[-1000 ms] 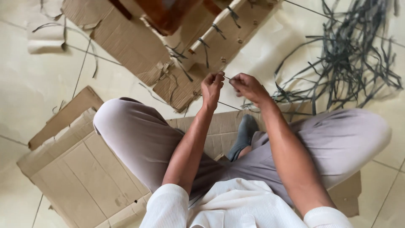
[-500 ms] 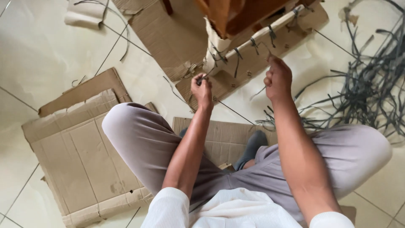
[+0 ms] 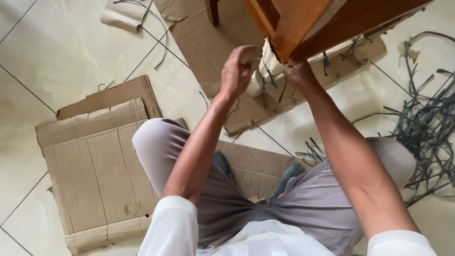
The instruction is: Securing cardboard protection around a wooden chair leg using plastic strips.
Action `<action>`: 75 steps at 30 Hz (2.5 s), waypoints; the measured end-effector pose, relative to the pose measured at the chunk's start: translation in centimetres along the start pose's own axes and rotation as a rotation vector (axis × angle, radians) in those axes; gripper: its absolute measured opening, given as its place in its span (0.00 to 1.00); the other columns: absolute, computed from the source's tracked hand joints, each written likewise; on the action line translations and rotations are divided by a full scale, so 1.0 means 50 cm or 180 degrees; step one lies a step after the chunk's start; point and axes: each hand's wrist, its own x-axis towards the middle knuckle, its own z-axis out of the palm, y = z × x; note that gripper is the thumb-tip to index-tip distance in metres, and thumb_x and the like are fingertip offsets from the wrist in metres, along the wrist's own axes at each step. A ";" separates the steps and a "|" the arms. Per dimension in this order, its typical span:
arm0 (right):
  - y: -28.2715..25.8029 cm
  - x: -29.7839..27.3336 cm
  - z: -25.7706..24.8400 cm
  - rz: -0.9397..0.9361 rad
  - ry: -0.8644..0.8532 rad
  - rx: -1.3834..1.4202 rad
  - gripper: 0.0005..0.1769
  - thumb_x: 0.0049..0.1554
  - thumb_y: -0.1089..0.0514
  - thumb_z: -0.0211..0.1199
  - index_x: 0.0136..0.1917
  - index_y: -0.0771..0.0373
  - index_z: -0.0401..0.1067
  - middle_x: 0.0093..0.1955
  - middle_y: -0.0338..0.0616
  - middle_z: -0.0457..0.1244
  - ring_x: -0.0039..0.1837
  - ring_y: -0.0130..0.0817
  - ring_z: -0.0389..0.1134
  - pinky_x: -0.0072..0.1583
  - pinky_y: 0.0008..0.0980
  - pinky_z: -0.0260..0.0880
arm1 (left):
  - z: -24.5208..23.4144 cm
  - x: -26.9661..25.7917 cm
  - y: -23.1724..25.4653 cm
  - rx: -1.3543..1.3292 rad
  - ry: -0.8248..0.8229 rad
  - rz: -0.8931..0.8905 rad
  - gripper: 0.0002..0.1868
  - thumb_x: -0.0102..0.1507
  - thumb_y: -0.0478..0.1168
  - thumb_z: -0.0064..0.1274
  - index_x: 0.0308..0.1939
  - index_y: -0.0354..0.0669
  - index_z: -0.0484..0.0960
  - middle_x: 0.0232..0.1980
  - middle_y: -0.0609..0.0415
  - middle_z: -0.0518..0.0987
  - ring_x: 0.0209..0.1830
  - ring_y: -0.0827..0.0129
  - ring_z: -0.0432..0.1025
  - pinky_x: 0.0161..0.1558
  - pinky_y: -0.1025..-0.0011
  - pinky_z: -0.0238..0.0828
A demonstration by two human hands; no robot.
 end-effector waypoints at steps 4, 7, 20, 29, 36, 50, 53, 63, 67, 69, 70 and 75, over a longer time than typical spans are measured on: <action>0.053 0.031 0.020 -0.0782 -0.0094 -0.0979 0.23 0.57 0.60 0.65 0.64 0.70 0.68 0.58 0.50 0.64 0.57 0.41 0.64 0.56 0.39 0.64 | 0.047 -0.005 -0.106 0.0850 -0.0501 0.0464 0.33 0.56 0.23 0.43 0.64 0.51 0.77 0.71 0.44 0.74 0.58 0.51 0.75 0.53 0.59 0.74; 0.055 0.020 0.033 -0.1197 -0.0197 -0.2210 0.25 0.58 0.56 0.68 0.65 0.70 0.69 0.64 0.61 0.61 0.62 0.48 0.61 0.61 0.43 0.61 | 0.041 -0.031 -0.119 0.0978 -0.0582 0.0279 0.17 0.65 0.31 0.52 0.57 0.49 0.81 0.51 0.48 0.85 0.52 0.52 0.78 0.51 0.58 0.75; -0.045 -0.097 0.081 0.0461 0.0159 0.0435 0.12 0.61 0.55 0.64 0.43 0.66 0.74 0.38 0.32 0.62 0.41 0.19 0.58 0.42 0.26 0.58 | 0.056 -0.084 -0.106 0.0601 0.0262 -0.0460 0.09 0.61 0.37 0.59 0.44 0.47 0.88 0.38 0.46 0.84 0.37 0.57 0.80 0.43 0.62 0.76; -0.049 -0.161 0.127 0.0658 0.0547 0.1121 0.12 0.62 0.51 0.62 0.45 0.61 0.73 0.34 0.32 0.63 0.37 0.20 0.60 0.41 0.22 0.59 | 0.074 -0.104 -0.124 0.0545 0.0276 -0.0638 0.15 0.62 0.38 0.56 0.52 0.51 0.89 0.42 0.44 0.85 0.41 0.58 0.81 0.47 0.63 0.76; -0.049 -0.221 0.144 0.0721 0.1035 0.1365 0.11 0.62 0.51 0.63 0.46 0.62 0.74 0.34 0.34 0.63 0.37 0.22 0.62 0.42 0.24 0.60 | 0.074 -0.140 -0.090 0.0037 0.0465 -0.1650 0.12 0.61 0.44 0.60 0.45 0.47 0.89 0.41 0.51 0.88 0.42 0.68 0.83 0.48 0.70 0.75; -0.129 -0.294 0.171 0.1138 0.1352 0.1686 0.10 0.60 0.53 0.66 0.46 0.60 0.71 0.34 0.36 0.64 0.27 0.18 0.50 0.29 0.23 0.45 | 0.135 -0.245 -0.090 -0.2413 0.0760 -0.1766 0.08 0.66 0.39 0.59 0.40 0.37 0.81 0.31 0.60 0.77 0.27 0.79 0.68 0.30 0.77 0.65; -0.142 -0.303 0.194 0.1008 0.1349 0.1855 0.08 0.62 0.55 0.64 0.46 0.60 0.71 0.35 0.36 0.64 0.28 0.18 0.52 0.29 0.22 0.48 | 0.140 -0.248 -0.079 -0.2431 0.0655 -0.1719 0.07 0.67 0.39 0.58 0.41 0.38 0.81 0.33 0.60 0.80 0.30 0.80 0.70 0.33 0.77 0.67; -0.112 -0.313 0.255 0.0765 0.1159 0.1595 0.08 0.66 0.57 0.59 0.47 0.63 0.73 0.37 0.38 0.68 0.33 0.20 0.63 0.34 0.23 0.61 | 0.167 -0.224 -0.140 -0.2614 0.0424 -0.1799 0.08 0.69 0.40 0.58 0.40 0.38 0.80 0.33 0.59 0.77 0.26 0.81 0.67 0.25 0.78 0.63; -0.133 -0.321 0.259 0.0726 0.1033 0.1333 0.09 0.66 0.57 0.58 0.48 0.64 0.73 0.38 0.38 0.69 0.36 0.22 0.67 0.37 0.24 0.67 | 0.137 -0.212 -0.089 -0.2611 0.0373 -0.2214 0.07 0.65 0.40 0.57 0.38 0.41 0.79 0.31 0.62 0.77 0.22 0.82 0.66 0.20 0.78 0.62; -0.163 -0.327 0.259 0.0854 0.0978 0.0810 0.09 0.65 0.58 0.57 0.48 0.64 0.74 0.37 0.38 0.69 0.36 0.23 0.68 0.37 0.27 0.70 | 0.145 -0.220 -0.121 -0.2567 0.0304 -0.2040 0.06 0.66 0.39 0.58 0.40 0.41 0.80 0.32 0.61 0.78 0.24 0.82 0.67 0.21 0.79 0.62; -0.170 -0.329 0.260 0.0854 0.0974 0.0810 0.09 0.65 0.58 0.57 0.48 0.64 0.74 0.37 0.38 0.69 0.36 0.23 0.68 0.37 0.27 0.70 | 0.143 -0.220 -0.121 -0.2567 0.0308 -0.2041 0.06 0.66 0.39 0.58 0.40 0.41 0.80 0.32 0.61 0.78 0.24 0.82 0.67 0.21 0.79 0.62; -0.161 -0.330 0.269 0.0811 0.0894 0.0124 0.07 0.63 0.59 0.58 0.49 0.64 0.75 0.36 0.40 0.69 0.36 0.26 0.68 0.38 0.32 0.68 | 0.121 -0.215 -0.108 -0.2132 0.0131 -0.2222 0.07 0.65 0.39 0.59 0.39 0.39 0.80 0.31 0.57 0.79 0.21 0.78 0.67 0.19 0.77 0.60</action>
